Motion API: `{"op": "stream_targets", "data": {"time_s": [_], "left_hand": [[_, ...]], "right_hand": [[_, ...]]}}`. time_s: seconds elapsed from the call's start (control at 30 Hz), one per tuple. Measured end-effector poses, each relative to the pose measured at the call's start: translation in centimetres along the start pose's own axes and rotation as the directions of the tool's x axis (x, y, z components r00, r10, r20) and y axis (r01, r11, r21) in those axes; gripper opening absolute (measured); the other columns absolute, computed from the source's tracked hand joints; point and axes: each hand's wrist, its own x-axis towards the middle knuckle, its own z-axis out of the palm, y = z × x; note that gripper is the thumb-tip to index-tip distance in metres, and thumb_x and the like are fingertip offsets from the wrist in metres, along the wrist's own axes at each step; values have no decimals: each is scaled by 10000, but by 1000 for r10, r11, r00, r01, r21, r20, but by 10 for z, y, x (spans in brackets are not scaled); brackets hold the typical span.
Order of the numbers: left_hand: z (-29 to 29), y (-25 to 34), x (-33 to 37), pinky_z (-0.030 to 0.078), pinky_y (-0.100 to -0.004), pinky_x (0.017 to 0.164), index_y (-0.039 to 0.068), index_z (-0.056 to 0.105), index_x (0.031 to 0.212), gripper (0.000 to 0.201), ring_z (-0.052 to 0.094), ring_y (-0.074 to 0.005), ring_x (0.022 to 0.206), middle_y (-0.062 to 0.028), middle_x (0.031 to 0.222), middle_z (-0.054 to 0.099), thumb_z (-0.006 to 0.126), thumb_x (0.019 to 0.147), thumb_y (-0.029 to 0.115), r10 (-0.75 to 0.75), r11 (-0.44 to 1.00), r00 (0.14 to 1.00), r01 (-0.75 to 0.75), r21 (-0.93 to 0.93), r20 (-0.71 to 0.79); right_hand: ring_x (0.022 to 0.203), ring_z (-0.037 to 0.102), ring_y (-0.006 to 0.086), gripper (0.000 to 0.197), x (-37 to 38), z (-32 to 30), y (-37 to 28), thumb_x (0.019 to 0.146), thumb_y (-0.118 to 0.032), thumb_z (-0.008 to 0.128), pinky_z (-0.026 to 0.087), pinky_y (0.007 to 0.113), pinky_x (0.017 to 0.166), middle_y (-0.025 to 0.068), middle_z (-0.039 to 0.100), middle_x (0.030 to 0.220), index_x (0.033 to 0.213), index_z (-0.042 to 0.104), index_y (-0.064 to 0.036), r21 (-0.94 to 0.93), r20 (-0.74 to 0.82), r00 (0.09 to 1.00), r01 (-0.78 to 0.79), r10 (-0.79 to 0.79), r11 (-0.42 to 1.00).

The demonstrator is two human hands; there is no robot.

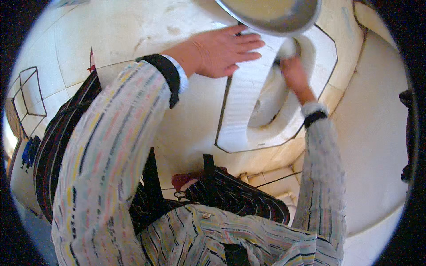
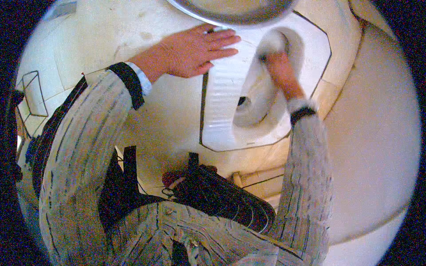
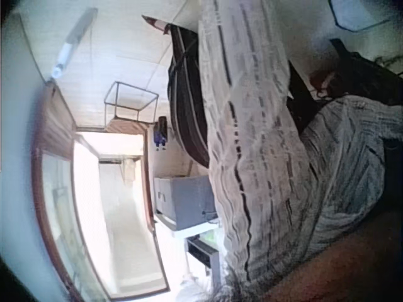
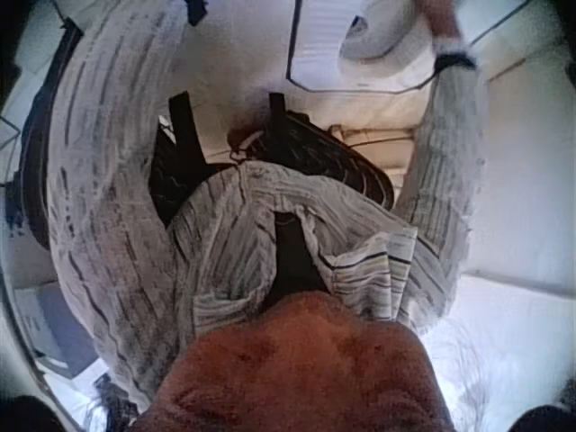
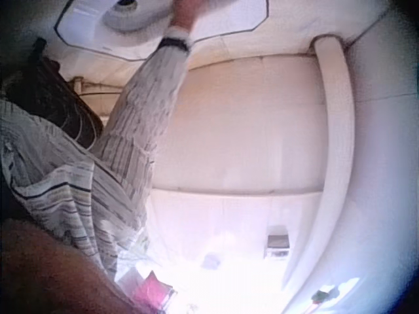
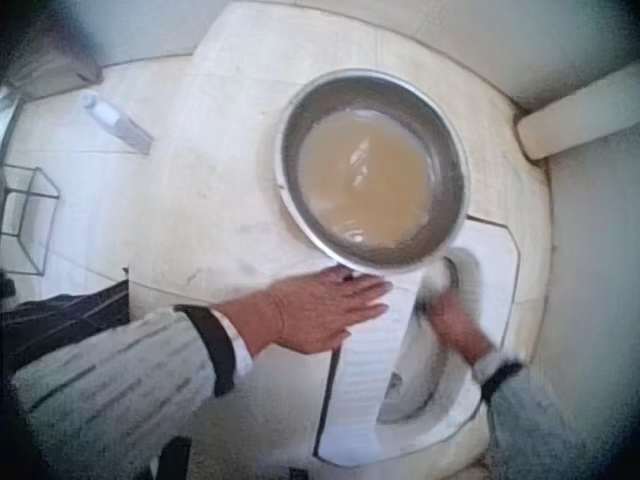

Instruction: The person scrubs the tiled floor and a squat toilet with a sponge. They then fill a metal bowl with water from a sink and use it to rinse the toilet while continuing to scrub the surface.

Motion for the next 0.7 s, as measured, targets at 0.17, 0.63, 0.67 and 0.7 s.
{"op": "stream_targets", "data": {"time_s": [0.17, 0.63, 0.67, 0.7], "left_hand": [[-2, -3, -3, 242, -441, 1062, 90, 352, 1338, 602, 251, -254, 1336, -115, 1453, 250, 530, 767, 161, -11, 999, 999, 9, 51, 31], [-4, -10, 0, 205, -456, 1076, 96, 335, 1351, 610, 233, -258, 1343, -113, 1455, 244, 516, 771, 144, -11, 1000, 995, 11, 6, 101], [-6, -11, 0, 203, -457, 1076, 95, 334, 1351, 615, 232, -260, 1343, -113, 1454, 245, 517, 766, 140, -5, 1000, 995, 5, 10, 97], [-5, -8, -3, 202, -458, 1076, 95, 334, 1352, 620, 232, -262, 1343, -114, 1454, 246, 518, 761, 136, -12, 1000, 989, 8, 23, 150]], "right_hand": [[1013, 525, 364, 256, 34, 3, 36, 856, -184, 473, 407, 448, 917, 229, 578, 1044, 987, 608, -10, 100, -131, 980, -135, 148, 986], [785, 626, 269, 135, -94, 85, -80, 740, -136, 564, 465, 414, 682, 110, 655, 777, 745, 681, -68, 126, 338, 941, -28, -17, 992], [760, 619, 275, 123, -81, 82, -66, 733, -136, 569, 467, 416, 654, 116, 645, 752, 740, 668, -64, 158, 315, 947, -120, 65, 980], [687, 591, 280, 86, -71, 79, -51, 719, -124, 567, 462, 424, 629, 110, 616, 699, 715, 639, -78, 243, 81, 989, -141, 124, 960]]}}
